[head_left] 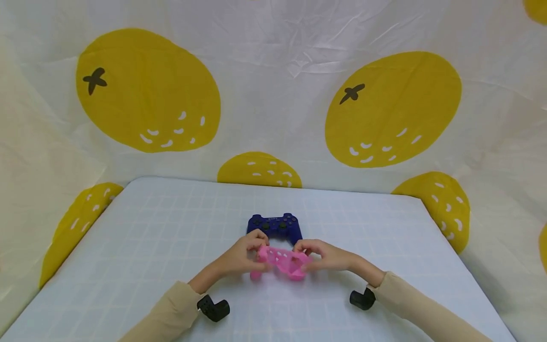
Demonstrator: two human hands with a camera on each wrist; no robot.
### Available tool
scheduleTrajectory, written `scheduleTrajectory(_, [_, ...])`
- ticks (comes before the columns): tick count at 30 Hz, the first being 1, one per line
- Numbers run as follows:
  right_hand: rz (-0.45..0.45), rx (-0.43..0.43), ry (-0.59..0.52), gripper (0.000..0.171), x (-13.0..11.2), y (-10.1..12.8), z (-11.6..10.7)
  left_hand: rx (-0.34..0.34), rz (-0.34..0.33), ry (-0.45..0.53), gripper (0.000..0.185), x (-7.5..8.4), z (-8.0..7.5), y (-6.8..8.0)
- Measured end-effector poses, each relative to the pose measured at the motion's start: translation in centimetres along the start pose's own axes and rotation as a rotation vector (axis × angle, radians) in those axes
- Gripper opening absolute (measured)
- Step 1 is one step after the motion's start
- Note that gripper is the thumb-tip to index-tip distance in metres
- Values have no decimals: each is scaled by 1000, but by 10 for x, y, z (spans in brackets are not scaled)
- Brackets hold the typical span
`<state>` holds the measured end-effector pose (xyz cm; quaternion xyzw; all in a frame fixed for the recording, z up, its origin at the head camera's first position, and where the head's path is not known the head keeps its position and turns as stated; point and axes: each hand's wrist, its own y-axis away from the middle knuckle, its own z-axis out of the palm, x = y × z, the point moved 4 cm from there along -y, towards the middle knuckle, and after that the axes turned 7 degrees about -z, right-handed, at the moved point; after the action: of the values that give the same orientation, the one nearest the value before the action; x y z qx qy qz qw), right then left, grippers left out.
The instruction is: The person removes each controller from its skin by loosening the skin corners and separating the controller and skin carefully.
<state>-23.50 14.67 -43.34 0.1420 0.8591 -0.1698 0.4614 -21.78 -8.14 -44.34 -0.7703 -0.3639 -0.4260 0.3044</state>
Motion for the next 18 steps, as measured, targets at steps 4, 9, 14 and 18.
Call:
scheduleTrajectory(4, [54, 57, -26, 27, 4, -1, 2, 14, -7, 2, 22, -1, -1, 0])
scheduleTrajectory(9, [138, 197, -103, 39, 9, 2, 0, -11, -98, 59, 28, -4, 0, 1])
scheduleTrajectory(14, [209, 293, -122, 39, 13, 6, -2, -44, -197, 83, 40, -3, 4, 4])
scheduleTrajectory(18, [216, 322, -122, 34, 13, 8, -3, -75, -195, 88, 35, -5, 4, 6])
